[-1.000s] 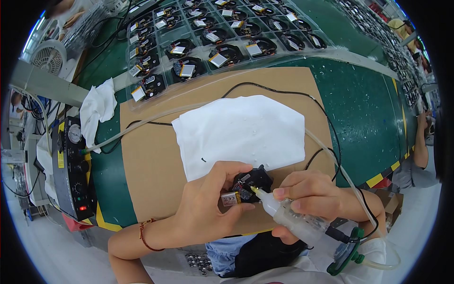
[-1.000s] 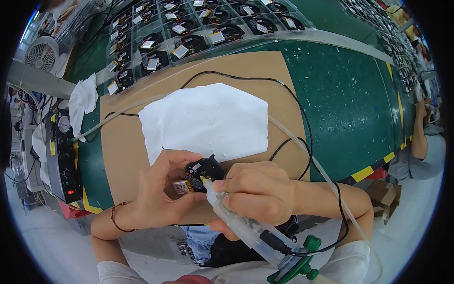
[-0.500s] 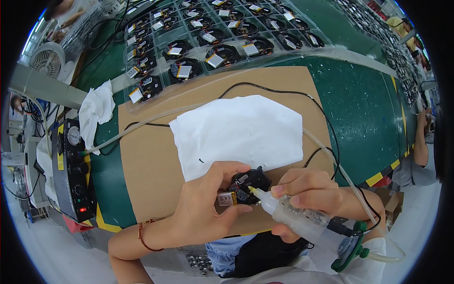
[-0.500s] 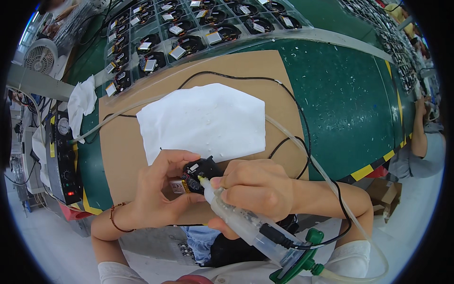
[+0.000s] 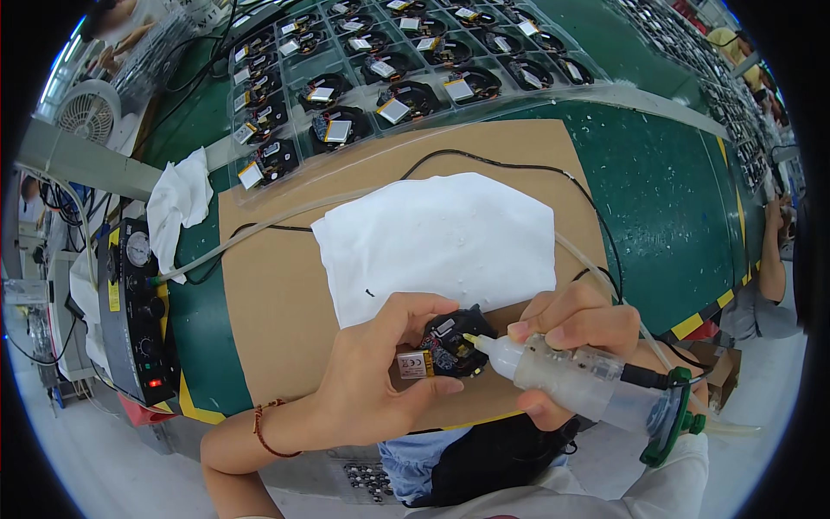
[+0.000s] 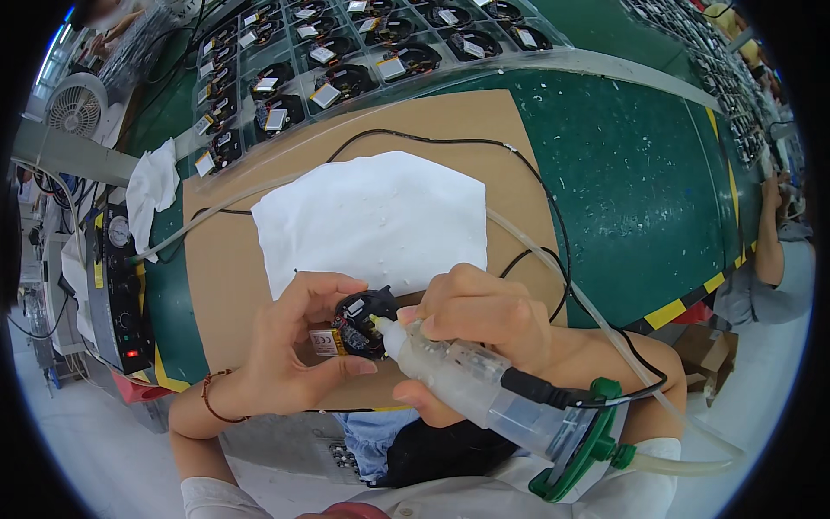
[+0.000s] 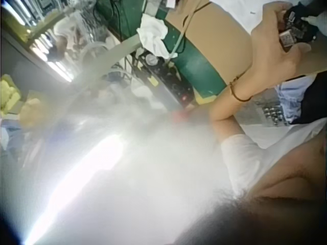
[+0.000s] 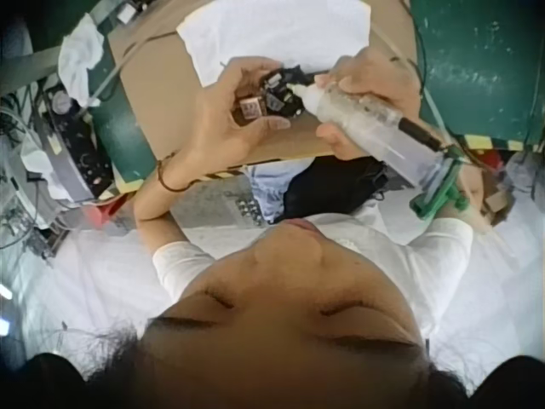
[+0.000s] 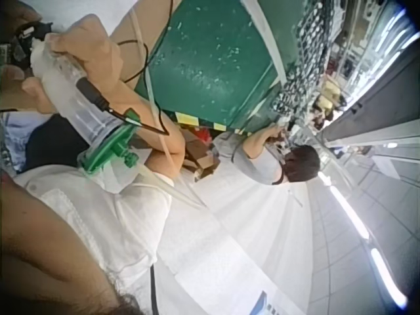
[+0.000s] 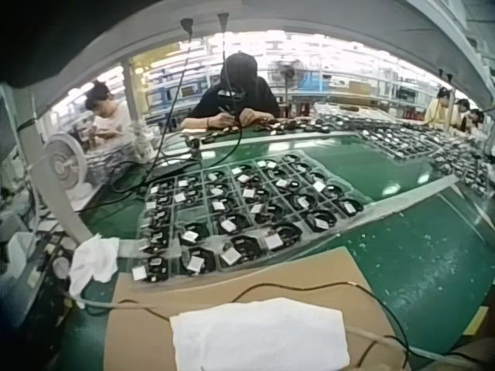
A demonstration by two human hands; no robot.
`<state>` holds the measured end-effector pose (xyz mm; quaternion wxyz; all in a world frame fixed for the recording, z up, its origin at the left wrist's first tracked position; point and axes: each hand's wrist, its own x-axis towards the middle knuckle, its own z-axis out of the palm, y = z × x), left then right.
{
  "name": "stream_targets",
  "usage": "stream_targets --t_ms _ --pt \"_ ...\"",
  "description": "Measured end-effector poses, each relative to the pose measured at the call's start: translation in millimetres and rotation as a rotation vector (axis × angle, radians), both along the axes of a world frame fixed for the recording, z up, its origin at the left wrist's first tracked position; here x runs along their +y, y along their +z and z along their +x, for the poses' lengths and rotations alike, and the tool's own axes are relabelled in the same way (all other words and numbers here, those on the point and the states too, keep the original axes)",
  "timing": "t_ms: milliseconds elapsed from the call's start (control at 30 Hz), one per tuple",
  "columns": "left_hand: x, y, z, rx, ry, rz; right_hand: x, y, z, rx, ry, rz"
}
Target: The person picks up a watch component from a tray, applies a substance to it using a dispenser, and places it back into the tray, repeating the process for a second component.
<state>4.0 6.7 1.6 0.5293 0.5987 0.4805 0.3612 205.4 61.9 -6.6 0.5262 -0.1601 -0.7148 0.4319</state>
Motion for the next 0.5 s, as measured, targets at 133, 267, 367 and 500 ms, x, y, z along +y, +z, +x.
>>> stream_targets --t_ms 133,267,367,500 --pt "-1.9 -0.7 -3.0 0.033 0.004 -0.005 4.2 -4.6 -0.8 -0.079 0.07 0.089" --pt "-1.6 0.2 -2.5 0.023 -0.002 -0.021 5.3 -1.8 3.1 -0.104 0.098 0.035" --pt "-1.5 0.8 -2.1 0.022 -0.005 -0.026 7.1 1.4 8.9 -0.159 0.136 0.026" --pt "-1.6 -0.3 -1.6 0.027 -0.002 -0.009 7.4 0.9 10.5 -0.141 0.132 0.009"
